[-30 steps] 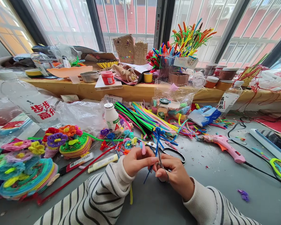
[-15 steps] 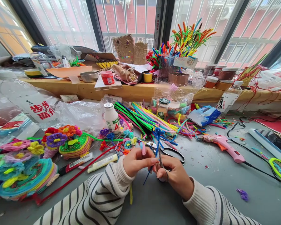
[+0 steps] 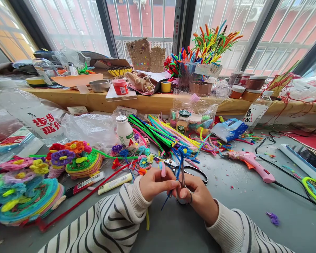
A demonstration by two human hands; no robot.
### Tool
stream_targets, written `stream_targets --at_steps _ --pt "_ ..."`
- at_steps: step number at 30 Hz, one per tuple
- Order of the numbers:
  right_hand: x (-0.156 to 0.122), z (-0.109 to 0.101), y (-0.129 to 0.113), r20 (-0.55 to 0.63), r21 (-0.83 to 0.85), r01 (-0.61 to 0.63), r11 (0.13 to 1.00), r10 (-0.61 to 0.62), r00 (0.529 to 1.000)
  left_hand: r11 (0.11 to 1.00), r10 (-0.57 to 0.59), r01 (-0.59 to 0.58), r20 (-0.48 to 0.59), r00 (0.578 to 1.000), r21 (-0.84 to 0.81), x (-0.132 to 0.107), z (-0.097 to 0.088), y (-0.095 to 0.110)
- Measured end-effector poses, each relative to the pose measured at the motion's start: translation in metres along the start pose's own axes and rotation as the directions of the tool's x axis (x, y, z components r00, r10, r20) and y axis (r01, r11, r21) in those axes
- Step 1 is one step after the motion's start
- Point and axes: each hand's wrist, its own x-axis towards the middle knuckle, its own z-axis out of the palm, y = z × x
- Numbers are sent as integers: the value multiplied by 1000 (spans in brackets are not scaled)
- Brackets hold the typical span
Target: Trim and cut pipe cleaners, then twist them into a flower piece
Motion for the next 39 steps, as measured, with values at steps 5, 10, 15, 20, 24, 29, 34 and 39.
stream_targets --at_steps 5,10,15,20,24,29,34,39 --pt "1 -1 -4 15 40 17 999 -18 1000 1000 15 -15 -1 1000 -4 0 0 2" --pt "1 -1 -7 22 32 -10 999 10 1000 1000 11 -12 -15 1000 -10 -1 0 3" --pt "1 0 -3 18 3 -25 1000 25 1000 999 19 -19 -1 1000 -30 -2 1 1" --pt "0 1 2 -20 -48 -51 998 50 999 1000 -13 13 28 1000 2 -2 1 1" --pt "0 0 3 -12 -48 -26 999 26 1000 1000 -23 22 32 999 20 -1 1 1" --pt "0 -1 4 -52 -125 -40 991 34 998 998 -14 13 19 1000 54 -1 1 2" --pt "1 -2 3 -95 -179 -46 983 30 995 999 -15 16 -15 1000 49 -1 2 3" --pt "2 -2 2 -105 -191 -48 980 29 994 999 8 -7 -26 1000 32 0 0 1"
